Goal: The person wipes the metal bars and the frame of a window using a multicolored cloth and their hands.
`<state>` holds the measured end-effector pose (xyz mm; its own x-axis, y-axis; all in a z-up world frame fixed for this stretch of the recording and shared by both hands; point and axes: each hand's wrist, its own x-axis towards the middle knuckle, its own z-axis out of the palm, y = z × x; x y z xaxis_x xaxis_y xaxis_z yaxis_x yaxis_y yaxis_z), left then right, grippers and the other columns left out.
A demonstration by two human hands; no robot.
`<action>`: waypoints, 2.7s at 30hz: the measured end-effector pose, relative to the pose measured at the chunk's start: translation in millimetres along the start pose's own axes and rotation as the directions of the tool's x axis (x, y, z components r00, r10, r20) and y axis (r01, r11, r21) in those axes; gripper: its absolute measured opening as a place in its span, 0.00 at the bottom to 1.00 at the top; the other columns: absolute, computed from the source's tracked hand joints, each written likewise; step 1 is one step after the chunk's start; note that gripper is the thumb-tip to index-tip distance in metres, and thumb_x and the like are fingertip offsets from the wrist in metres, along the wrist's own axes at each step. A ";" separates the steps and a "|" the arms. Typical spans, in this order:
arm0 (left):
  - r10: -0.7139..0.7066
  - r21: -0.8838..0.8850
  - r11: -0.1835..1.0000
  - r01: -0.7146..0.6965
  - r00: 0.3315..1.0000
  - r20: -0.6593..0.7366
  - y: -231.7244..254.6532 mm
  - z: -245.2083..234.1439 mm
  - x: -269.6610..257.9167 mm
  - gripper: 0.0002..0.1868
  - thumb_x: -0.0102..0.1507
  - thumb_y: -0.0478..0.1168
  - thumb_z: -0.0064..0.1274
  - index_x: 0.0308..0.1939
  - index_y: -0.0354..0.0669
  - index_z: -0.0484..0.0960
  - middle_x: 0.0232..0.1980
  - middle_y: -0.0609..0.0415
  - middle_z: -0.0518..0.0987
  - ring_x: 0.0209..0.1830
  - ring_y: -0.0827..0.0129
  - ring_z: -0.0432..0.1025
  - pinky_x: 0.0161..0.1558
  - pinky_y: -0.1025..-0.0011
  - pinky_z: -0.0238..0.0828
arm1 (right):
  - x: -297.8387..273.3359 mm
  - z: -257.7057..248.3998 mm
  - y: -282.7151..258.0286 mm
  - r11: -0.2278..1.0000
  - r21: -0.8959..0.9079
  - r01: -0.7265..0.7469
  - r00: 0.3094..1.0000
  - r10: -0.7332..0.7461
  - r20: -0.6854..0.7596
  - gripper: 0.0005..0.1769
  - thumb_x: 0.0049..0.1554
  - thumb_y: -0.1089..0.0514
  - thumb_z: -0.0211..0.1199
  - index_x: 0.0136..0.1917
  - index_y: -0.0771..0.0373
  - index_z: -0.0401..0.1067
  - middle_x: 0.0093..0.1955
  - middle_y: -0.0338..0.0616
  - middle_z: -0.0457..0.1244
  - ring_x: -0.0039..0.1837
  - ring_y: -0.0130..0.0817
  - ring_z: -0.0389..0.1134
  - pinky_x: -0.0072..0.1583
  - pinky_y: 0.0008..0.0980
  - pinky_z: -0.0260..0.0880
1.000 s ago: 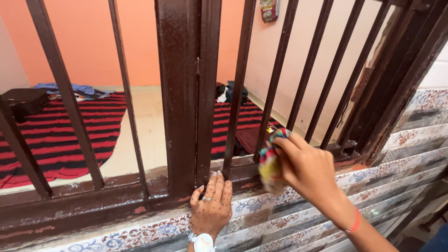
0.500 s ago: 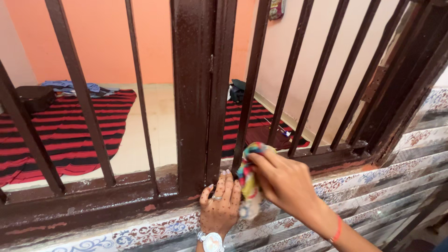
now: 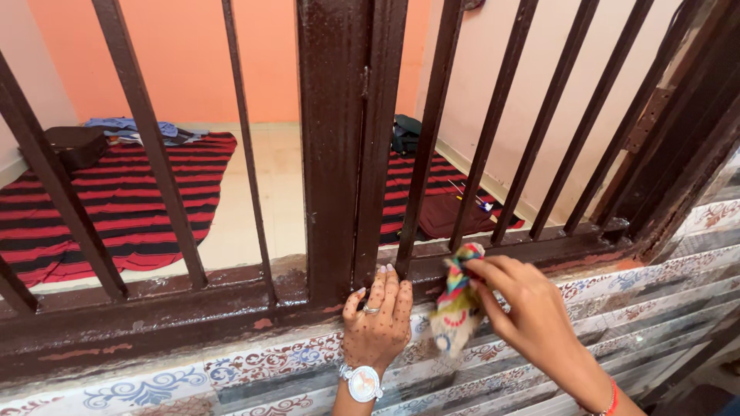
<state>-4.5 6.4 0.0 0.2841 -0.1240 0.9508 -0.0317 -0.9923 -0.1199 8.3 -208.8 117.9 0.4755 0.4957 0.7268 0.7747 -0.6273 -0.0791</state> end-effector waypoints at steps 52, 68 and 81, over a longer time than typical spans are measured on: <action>-0.013 -0.067 0.998 0.009 0.999 -0.050 0.0 -1.2 -4.1 0.13 0.70 0.41 0.47 0.57 0.49 0.79 0.65 0.52 0.79 0.69 0.68 0.71 0.61 0.64 0.56 | -28.5 64.3 66.8 0.952 -0.215 -0.217 0.958 0.166 -0.234 0.34 0.56 0.34 0.58 0.62 0.62 0.74 0.59 0.45 0.65 0.62 0.38 0.62 0.70 0.45 0.45; 0.005 -0.075 0.997 -0.008 0.999 -0.035 -0.8 -1.4 -4.6 0.15 0.68 0.42 0.46 0.57 0.47 0.79 0.67 0.50 0.78 0.69 0.65 0.70 0.59 0.62 0.58 | -17.3 52.2 13.7 0.380 0.900 -0.213 0.940 0.331 0.083 0.16 0.55 0.70 0.63 0.57 0.68 0.77 0.57 0.49 0.71 0.54 0.32 0.73 0.56 0.31 0.72; -0.045 0.000 0.999 0.045 0.997 -0.065 5.4 10.8 -8.4 0.15 0.64 0.41 0.51 0.55 0.50 0.79 0.64 0.57 0.80 0.65 0.71 0.71 0.58 0.58 0.56 | 142.0 -35.4 -21.1 0.992 0.051 0.120 0.646 -0.039 -0.762 0.11 0.58 0.65 0.74 0.47 0.68 0.71 0.46 0.45 0.61 0.43 0.33 0.63 0.43 0.33 0.64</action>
<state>3.3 2.1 -11.8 0.2224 -0.0791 0.9717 -0.0184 -0.9969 -0.0770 44.7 -146.5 246.9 -0.0406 -0.1133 0.9927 0.8462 -0.5322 -0.0261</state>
